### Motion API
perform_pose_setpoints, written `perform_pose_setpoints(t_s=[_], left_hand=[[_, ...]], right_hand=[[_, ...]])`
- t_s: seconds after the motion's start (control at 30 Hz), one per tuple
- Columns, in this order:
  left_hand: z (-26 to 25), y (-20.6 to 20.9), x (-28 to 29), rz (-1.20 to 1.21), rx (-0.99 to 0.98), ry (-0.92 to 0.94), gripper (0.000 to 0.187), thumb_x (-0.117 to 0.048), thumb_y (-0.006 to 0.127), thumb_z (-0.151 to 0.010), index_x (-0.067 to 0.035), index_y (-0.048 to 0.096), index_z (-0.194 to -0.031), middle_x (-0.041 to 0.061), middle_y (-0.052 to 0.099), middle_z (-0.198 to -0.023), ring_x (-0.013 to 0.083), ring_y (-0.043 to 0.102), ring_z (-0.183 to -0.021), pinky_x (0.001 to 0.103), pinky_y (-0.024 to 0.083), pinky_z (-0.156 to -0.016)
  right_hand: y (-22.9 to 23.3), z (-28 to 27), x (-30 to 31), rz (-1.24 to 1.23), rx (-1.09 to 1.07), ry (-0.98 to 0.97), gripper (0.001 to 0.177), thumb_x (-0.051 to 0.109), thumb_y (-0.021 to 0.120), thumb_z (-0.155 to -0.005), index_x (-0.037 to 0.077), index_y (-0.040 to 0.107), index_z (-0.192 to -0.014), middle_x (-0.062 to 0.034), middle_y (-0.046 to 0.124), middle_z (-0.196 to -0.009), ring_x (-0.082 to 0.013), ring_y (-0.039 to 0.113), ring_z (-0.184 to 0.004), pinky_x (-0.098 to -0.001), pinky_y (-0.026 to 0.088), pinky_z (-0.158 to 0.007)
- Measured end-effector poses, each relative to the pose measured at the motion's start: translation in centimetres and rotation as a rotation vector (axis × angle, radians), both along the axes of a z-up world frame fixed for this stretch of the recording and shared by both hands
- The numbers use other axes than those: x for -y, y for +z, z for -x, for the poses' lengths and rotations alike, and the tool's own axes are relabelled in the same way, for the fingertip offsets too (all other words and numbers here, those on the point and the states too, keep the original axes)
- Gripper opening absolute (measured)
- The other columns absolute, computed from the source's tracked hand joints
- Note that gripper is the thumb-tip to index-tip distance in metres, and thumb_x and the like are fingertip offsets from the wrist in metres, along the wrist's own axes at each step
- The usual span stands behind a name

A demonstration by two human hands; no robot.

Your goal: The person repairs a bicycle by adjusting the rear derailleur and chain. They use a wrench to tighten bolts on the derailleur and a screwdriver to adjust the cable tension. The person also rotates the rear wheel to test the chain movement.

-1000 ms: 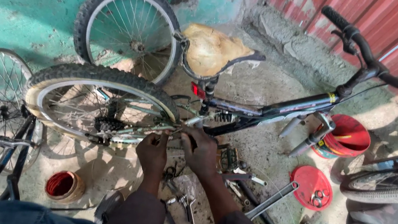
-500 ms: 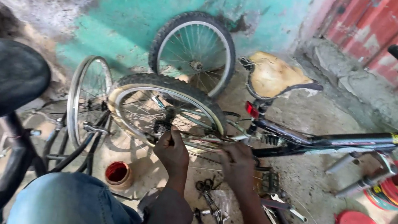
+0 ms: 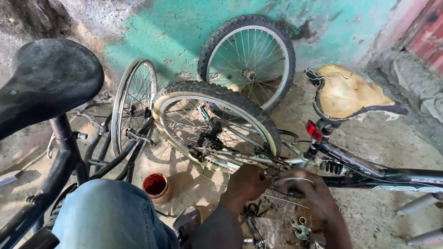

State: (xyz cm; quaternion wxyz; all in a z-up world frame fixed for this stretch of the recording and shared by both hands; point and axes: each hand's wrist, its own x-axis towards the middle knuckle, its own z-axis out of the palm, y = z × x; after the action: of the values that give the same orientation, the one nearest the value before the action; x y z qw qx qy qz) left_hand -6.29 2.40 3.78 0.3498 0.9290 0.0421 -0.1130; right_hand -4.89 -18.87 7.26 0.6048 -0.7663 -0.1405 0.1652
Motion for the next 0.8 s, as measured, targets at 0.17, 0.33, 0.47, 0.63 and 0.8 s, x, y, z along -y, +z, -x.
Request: perform_pose_setpoints(t_s=[0.17, 0.33, 0.47, 0.63, 0.8], left_hand=[[-4.9, 2.1, -3.4, 0.003, 0.081, -0.085, 0.02, -0.023, 0.063, -0.091, -0.007, 0.071, -0.083, 0.015, 0.072, -0.096, 0.0357, 0.071, -0.085, 0.049, 0.057, -0.077], [-12.1, 13.0, -8.8, 0.086, -0.045, -0.245, 0.016, -0.016, 0.073, -0.087, -0.004, 0.082, -0.095, 0.01, 0.079, -0.085, 0.0201, 0.07, -0.067, 0.034, 0.058, -0.065], [-14.6, 24.2, -12.3, 0.432, 0.083, -0.135, 0.026, -0.023, 0.064, -0.097, 0.001, 0.075, -0.101, 0.015, 0.077, -0.087, 0.022, 0.075, -0.07, 0.034, 0.066, -0.066], [-22.8, 19.8, -22.9, 0.469, 0.103, 0.015, 0.04, -0.036, 0.066, -0.096, 0.0, 0.075, -0.112, 0.011, 0.074, -0.095, 0.0218, 0.071, -0.077, 0.036, 0.066, -0.078], [-35.7, -1.1, -41.3, -0.937, -0.013, -0.497, 0.047, -0.029, 0.075, -0.093, -0.014, 0.067, -0.137, -0.009, 0.071, -0.132, 0.0103, 0.075, -0.104, 0.026, 0.055, -0.094]], right_hand=[[1.4, -0.6, -0.2, 0.755, -0.159, 0.393, 0.05, 0.044, 0.07, -0.088, 0.018, 0.074, -0.13, -0.007, 0.08, -0.104, -0.0272, 0.076, -0.099, -0.0468, 0.055, -0.096], [-1.6, -1.6, -1.4, 0.472, -0.386, 0.515, 0.087, 0.051, 0.091, -0.055, 0.007, 0.074, -0.129, -0.0131, 0.084, -0.117, -0.0304, 0.077, -0.112, -0.0476, 0.061, -0.101], [-1.6, -3.1, -4.5, 0.285, -0.237, 0.258, 0.05, 0.037, 0.068, -0.088, 0.009, 0.071, -0.129, -0.0111, 0.075, -0.124, -0.0269, 0.073, -0.116, -0.0428, 0.059, -0.101], [4.6, -5.1, -9.0, -0.195, 0.119, -0.032, 0.017, 0.012, 0.062, -0.095, 0.002, 0.074, -0.099, -0.0126, 0.077, -0.088, -0.0224, 0.073, -0.082, -0.0386, 0.064, -0.076], [12.7, -8.9, -11.9, -0.007, 0.552, -0.159, 0.006, 0.004, 0.065, -0.097, 0.004, 0.071, -0.099, -0.0083, 0.073, -0.086, -0.0139, 0.058, -0.065, -0.0277, 0.047, -0.059]])
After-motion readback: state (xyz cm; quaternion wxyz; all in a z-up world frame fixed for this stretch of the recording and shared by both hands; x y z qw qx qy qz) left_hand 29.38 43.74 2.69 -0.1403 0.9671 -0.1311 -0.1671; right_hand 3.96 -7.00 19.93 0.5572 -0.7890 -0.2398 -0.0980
